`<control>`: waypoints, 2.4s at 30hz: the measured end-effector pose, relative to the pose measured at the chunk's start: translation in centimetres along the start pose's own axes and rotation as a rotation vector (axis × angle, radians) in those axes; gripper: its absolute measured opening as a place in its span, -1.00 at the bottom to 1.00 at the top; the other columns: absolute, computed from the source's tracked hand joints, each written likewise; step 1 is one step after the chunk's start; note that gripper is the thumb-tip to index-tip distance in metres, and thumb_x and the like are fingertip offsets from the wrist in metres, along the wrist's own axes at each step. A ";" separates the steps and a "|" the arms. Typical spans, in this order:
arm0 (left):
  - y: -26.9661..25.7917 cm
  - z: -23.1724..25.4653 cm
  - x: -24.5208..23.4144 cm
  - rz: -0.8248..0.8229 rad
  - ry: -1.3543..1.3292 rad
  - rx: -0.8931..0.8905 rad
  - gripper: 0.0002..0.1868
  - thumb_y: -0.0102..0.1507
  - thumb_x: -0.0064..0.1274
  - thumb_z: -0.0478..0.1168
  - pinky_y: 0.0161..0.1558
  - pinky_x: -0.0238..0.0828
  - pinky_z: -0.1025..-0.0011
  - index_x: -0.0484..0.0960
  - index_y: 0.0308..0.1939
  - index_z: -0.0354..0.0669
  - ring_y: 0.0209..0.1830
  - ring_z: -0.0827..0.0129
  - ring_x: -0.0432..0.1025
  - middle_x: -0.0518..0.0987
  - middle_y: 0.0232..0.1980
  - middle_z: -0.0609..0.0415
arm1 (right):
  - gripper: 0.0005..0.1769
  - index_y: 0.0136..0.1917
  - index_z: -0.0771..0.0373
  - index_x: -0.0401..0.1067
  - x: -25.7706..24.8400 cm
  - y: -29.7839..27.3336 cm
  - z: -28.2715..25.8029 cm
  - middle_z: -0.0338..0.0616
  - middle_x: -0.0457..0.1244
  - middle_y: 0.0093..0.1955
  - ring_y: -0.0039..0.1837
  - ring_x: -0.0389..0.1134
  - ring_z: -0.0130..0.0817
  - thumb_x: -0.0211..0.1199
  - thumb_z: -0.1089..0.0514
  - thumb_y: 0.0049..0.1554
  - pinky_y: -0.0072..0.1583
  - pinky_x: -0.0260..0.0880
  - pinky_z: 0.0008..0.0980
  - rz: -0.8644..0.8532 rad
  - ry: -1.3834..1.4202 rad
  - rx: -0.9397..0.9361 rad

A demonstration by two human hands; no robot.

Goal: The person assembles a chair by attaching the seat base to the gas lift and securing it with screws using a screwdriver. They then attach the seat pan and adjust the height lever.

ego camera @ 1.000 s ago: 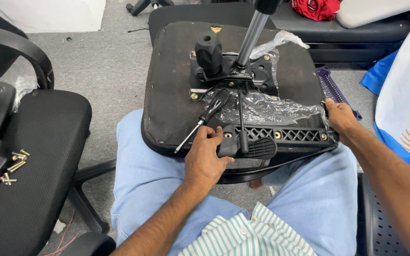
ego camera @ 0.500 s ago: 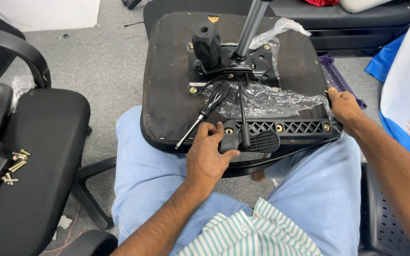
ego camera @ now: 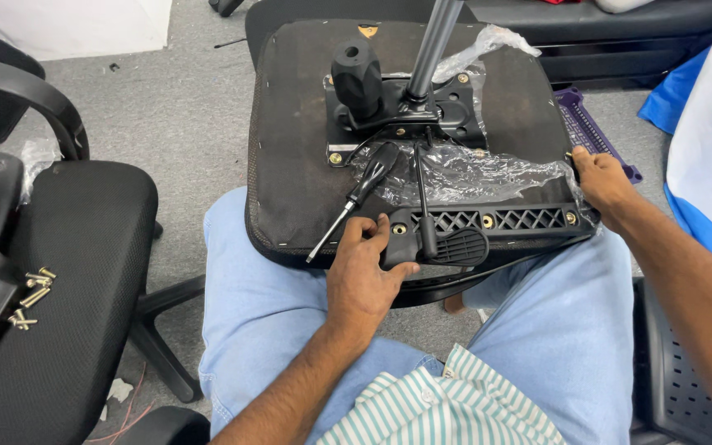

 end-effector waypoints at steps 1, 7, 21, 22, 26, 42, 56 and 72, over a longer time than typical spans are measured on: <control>0.0 -0.1 0.0 -0.006 0.003 0.001 -0.11 0.00 0.44 -0.05 0.07 0.49 0.36 0.45 0.34 -0.30 0.07 0.31 0.47 0.42 0.13 0.06 | -0.39 -0.09 0.36 0.42 0.0 0.1 0.0 -0.11 0.30 -0.19 -0.21 0.26 -0.38 -0.06 -0.20 0.47 -0.15 0.34 -0.30 -0.006 -0.003 -0.009; 0.3 0.0 0.1 -0.059 0.028 -0.020 -0.10 0.02 0.42 -0.02 0.06 0.52 0.40 0.41 0.36 -0.28 0.07 0.36 0.46 0.40 0.15 0.07 | -0.40 -0.12 0.32 0.45 -0.1 0.4 0.2 -0.12 0.32 -0.19 -0.21 0.28 -0.40 -0.10 -0.19 0.46 -0.11 0.35 -0.33 -0.045 0.014 0.000; 0.1 0.2 0.4 -0.020 0.007 0.016 -0.11 0.03 0.42 -0.04 0.10 0.48 0.37 0.41 0.36 -0.32 0.11 0.30 0.44 0.40 0.15 0.03 | -0.53 0.10 0.38 0.45 -1.4 -0.9 -4.3 0.05 0.34 -0.11 -0.09 0.34 -0.30 0.04 -0.10 0.54 -0.07 0.33 -0.28 0.177 -0.072 -0.143; 0.1 0.3 0.3 -0.018 -0.002 0.015 -0.11 0.02 0.42 -0.04 0.10 0.48 0.37 0.41 0.36 -0.31 0.10 0.29 0.44 0.41 0.15 0.03 | -0.58 0.16 0.33 0.40 -0.9 -0.2 -3.7 0.02 0.36 -0.04 -0.07 0.39 -0.32 0.02 -0.10 0.48 -0.06 0.40 -0.29 0.094 0.094 0.080; -0.1 0.3 0.0 -0.002 -0.031 0.008 -0.11 0.02 0.42 -0.06 0.09 0.47 0.34 0.42 0.36 -0.32 0.10 0.26 0.44 0.42 0.12 0.02 | -0.60 0.30 0.13 0.44 0.5 1.3 -1.9 -0.07 0.38 0.17 0.00 0.43 -0.37 -0.06 -0.04 0.36 0.01 0.52 -0.28 -0.195 0.220 0.342; -0.6 -1.1 -1.7 -0.032 -0.073 -0.011 -0.08 -0.02 0.44 -0.10 0.07 0.47 0.35 0.42 0.37 -0.27 0.07 0.28 0.44 0.41 0.09 0.06 | -0.43 0.32 0.47 0.35 0.9 -2.7 -1.8 0.07 0.33 0.22 0.11 0.40 -0.20 0.05 -0.11 0.36 0.04 0.45 -0.22 0.022 0.066 0.376; -1.7 -1.5 -2.1 -0.058 -0.046 -0.008 -0.08 -0.02 0.45 -0.08 0.09 0.45 0.34 0.42 0.37 -0.24 0.11 0.27 0.41 0.39 0.11 0.06 | -0.41 0.26 0.46 0.37 0.1 -2.5 0.4 0.10 0.33 0.12 0.08 0.41 -0.15 0.01 -0.17 0.38 0.02 0.47 -0.08 0.022 -0.049 0.370; -1.7 -1.5 -1.3 -0.041 -0.017 0.012 -0.13 0.03 0.38 -0.11 0.16 0.37 0.31 0.39 0.36 -0.34 0.16 0.17 0.35 0.37 0.12 -0.03 | -0.80 0.10 0.37 0.53 3.8 -15.1 -16.2 -0.17 0.38 -0.08 -0.06 0.36 -0.55 0.30 0.18 0.31 -0.03 0.38 -0.58 -0.081 -0.089 -0.666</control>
Point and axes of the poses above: each hand's wrist, its own y-axis towards the middle knuckle, its own x-axis out of the palm, z = x × y, the point moved 1 cm from there along y, towards the middle knuckle
